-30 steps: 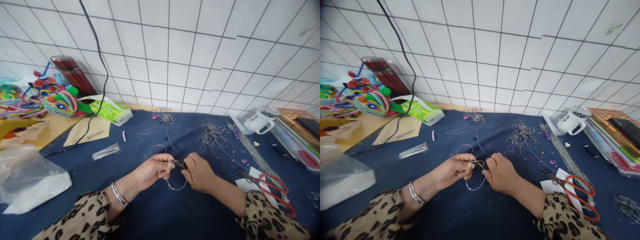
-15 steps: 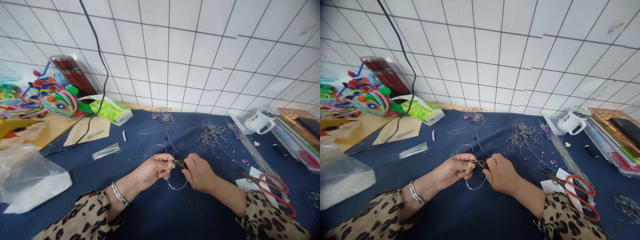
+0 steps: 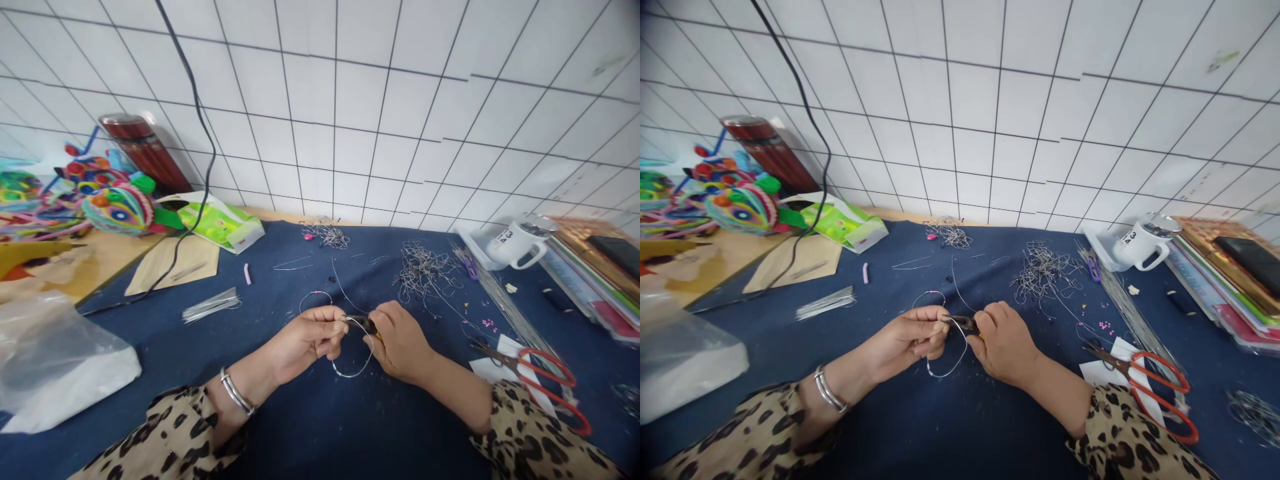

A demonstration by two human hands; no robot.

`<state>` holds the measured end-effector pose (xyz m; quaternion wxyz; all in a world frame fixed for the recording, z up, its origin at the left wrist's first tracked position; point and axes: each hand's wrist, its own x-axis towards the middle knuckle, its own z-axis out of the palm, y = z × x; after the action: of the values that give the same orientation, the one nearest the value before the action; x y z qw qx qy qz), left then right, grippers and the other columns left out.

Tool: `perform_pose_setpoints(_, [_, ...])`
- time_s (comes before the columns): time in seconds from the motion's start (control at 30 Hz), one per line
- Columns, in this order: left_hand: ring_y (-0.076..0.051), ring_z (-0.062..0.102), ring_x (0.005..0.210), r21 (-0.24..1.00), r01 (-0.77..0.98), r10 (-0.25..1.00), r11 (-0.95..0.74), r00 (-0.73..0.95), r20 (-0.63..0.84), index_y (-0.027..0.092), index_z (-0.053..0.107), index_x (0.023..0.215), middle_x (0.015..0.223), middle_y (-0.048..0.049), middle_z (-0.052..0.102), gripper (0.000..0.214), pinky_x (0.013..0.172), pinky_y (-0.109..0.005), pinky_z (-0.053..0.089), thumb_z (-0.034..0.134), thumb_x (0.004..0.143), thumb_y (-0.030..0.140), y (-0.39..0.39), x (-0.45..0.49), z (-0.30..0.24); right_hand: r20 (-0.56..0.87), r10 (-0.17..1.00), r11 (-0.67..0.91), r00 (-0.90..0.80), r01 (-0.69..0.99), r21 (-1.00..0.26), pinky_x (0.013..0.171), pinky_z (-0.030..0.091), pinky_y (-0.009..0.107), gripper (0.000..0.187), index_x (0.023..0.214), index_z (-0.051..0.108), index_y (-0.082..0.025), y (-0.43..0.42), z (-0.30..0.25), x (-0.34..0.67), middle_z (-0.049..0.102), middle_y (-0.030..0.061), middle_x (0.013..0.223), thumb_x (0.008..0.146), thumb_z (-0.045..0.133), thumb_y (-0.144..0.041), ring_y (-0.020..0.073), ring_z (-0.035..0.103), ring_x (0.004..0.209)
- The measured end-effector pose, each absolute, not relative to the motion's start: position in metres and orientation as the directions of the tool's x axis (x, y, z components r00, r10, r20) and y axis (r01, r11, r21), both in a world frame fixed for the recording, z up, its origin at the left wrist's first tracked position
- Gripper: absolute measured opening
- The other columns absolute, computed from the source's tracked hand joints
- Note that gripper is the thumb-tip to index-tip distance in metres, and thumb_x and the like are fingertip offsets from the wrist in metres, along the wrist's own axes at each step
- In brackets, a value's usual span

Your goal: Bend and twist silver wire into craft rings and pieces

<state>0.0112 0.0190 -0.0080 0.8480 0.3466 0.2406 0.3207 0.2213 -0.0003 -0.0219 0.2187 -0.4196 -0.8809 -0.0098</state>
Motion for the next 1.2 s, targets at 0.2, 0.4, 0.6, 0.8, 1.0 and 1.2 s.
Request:
perform_pose_setpoints(0.2, [-0.004, 0.031, 0.041, 0.712, -0.413, 0.702, 0.568, 0.694, -0.158, 0.013, 0.058, 0.083, 0.056, 0.0037, 0.046, 0.004, 0.051, -0.023, 0.034, 0.056, 0.08, 0.015, 0.018, 0.0118, -0.009, 0.442, 0.716, 0.657, -0.54, 0.735, -0.166, 0.073, 0.04, 0.04, 0.022, 0.096, 0.048, -0.013, 0.0012, -0.0212, 0.2229, 0.05, 0.0106, 0.09, 0.086, 0.042, -0.032, 0.0214, 0.043, 0.08])
perform_pose_setpoints(0.4, [-0.004, 0.032, 0.041, 0.697, -0.42, 0.688, 0.581, 0.711, -0.145, 0.013, 0.058, 0.08, 0.055, 0.0042, 0.044, 0.002, 0.051, -0.023, 0.034, 0.056, 0.08, 0.014, 0.0172, 0.0125, -0.0077, 0.443, 0.716, 0.66, -0.54, 0.731, -0.174, 0.072, 0.04, 0.039, 0.021, 0.097, 0.048, -0.013, 0.0002, -0.0212, 0.223, 0.05, 0.0106, 0.089, 0.086, 0.043, -0.031, 0.0216, 0.043, 0.081])
perform_pose_setpoints(0.6, [-0.004, 0.033, 0.041, 0.69, -0.418, 0.683, 0.59, 0.715, -0.15, 0.013, 0.059, 0.079, 0.053, 0.0042, 0.044, 0.003, 0.051, -0.023, 0.035, 0.058, 0.079, 0.016, 0.0178, 0.0118, -0.0078, 0.451, 0.713, 0.661, -0.537, 0.729, -0.178, 0.072, 0.041, 0.038, 0.021, 0.097, 0.048, -0.014, -0.0003, -0.0231, 0.2244, 0.05, 0.0104, 0.089, 0.085, 0.043, -0.031, 0.0215, 0.044, 0.081])
perform_pose_setpoints(0.8, [-0.004, 0.034, 0.042, 0.691, -0.409, 0.673, 0.596, 0.724, -0.152, 0.013, 0.059, 0.081, 0.057, 0.0017, 0.05, 0.003, 0.052, -0.024, 0.035, 0.057, 0.079, 0.014, 0.0176, 0.0113, -0.0084, 0.446, 0.706, 0.677, -0.55, 0.709, -0.197, 0.073, 0.041, 0.039, 0.021, 0.098, 0.047, -0.014, 0.0002, -0.0226, 0.224, 0.049, 0.0107, 0.09, 0.085, 0.043, -0.031, 0.0216, 0.044, 0.082])
perform_pose_setpoints(1.0, [-0.004, 0.031, 0.041, 0.688, -0.367, 0.619, 0.626, 0.77, -0.153, 0.013, 0.059, 0.08, 0.053, 0.0021, 0.047, 0.005, 0.05, -0.023, 0.032, 0.054, 0.08, 0.015, 0.018, 0.0098, -0.0091, 0.46, 0.68, 0.707, -0.57, 0.675, -0.21, 0.071, 0.041, 0.038, 0.02, 0.096, 0.046, -0.015, -0.0002, -0.0207, 0.2234, 0.05, 0.0097, 0.088, 0.086, 0.042, -0.031, 0.0207, 0.045, 0.079])
perform_pose_setpoints(1.2, [-0.004, 0.03, 0.04, 0.666, -0.353, 0.586, 0.657, 0.795, -0.157, 0.014, 0.059, 0.079, 0.054, 0.002, 0.047, 0.005, 0.05, -0.023, 0.031, 0.054, 0.079, 0.014, 0.0163, 0.0095, -0.0083, 0.446, 0.67, 0.729, -0.593, 0.64, -0.244, 0.072, 0.041, 0.039, 0.019, 0.098, 0.045, -0.015, 0.0001, -0.0192, 0.2229, 0.049, 0.0102, 0.089, 0.086, 0.04, -0.029, 0.0211, 0.044, 0.081])
